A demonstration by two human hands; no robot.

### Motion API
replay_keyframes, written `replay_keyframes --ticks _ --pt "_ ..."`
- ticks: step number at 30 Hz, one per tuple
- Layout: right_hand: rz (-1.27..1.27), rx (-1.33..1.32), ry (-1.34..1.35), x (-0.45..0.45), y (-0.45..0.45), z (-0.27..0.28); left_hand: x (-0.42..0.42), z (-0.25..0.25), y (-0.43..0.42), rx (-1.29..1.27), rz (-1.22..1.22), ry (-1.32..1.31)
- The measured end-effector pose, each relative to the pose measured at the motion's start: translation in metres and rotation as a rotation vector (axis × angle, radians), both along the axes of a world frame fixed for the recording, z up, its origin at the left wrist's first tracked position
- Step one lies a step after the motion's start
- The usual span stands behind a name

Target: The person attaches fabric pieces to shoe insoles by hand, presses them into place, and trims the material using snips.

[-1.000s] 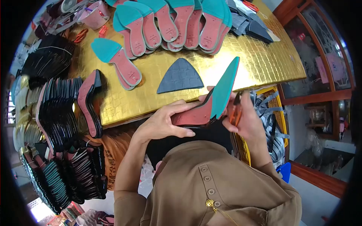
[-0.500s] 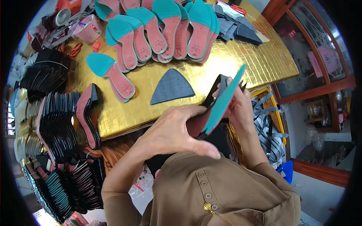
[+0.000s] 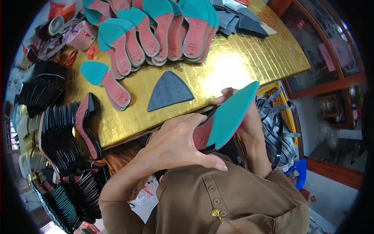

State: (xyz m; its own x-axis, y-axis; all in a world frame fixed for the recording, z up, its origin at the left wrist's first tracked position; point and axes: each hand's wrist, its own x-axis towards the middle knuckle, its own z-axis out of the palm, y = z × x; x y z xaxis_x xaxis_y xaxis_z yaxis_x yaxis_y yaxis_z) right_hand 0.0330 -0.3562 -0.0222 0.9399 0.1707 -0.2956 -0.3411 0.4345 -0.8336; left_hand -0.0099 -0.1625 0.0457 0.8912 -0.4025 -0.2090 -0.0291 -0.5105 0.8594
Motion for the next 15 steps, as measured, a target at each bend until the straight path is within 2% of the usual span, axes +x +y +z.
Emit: replay_keyframes --ticks 1,3,9,13,15 --pt "-0.010 0.003 0.001 0.004 -0.006 -0.003 0.001 0.002 -0.002 0.025 -0.029 -0.051" --pt "-0.101 -0.171 -0.065 0.011 -0.022 -0.007 0.003 0.007 -0.005 0.073 -0.081 -0.161" --pt "-0.017 -0.204 -0.113 0.038 -0.036 0.032 0.010 0.025 -0.009 0.213 -0.164 -0.209" --pt "0.027 -0.107 -0.352 0.070 -0.033 0.053 0.047 0.007 -0.008 0.152 -0.134 -0.225" --pt "0.004 -0.159 -0.387 0.090 -0.027 0.048 0.063 0.000 -0.005 0.149 -0.139 -0.231"
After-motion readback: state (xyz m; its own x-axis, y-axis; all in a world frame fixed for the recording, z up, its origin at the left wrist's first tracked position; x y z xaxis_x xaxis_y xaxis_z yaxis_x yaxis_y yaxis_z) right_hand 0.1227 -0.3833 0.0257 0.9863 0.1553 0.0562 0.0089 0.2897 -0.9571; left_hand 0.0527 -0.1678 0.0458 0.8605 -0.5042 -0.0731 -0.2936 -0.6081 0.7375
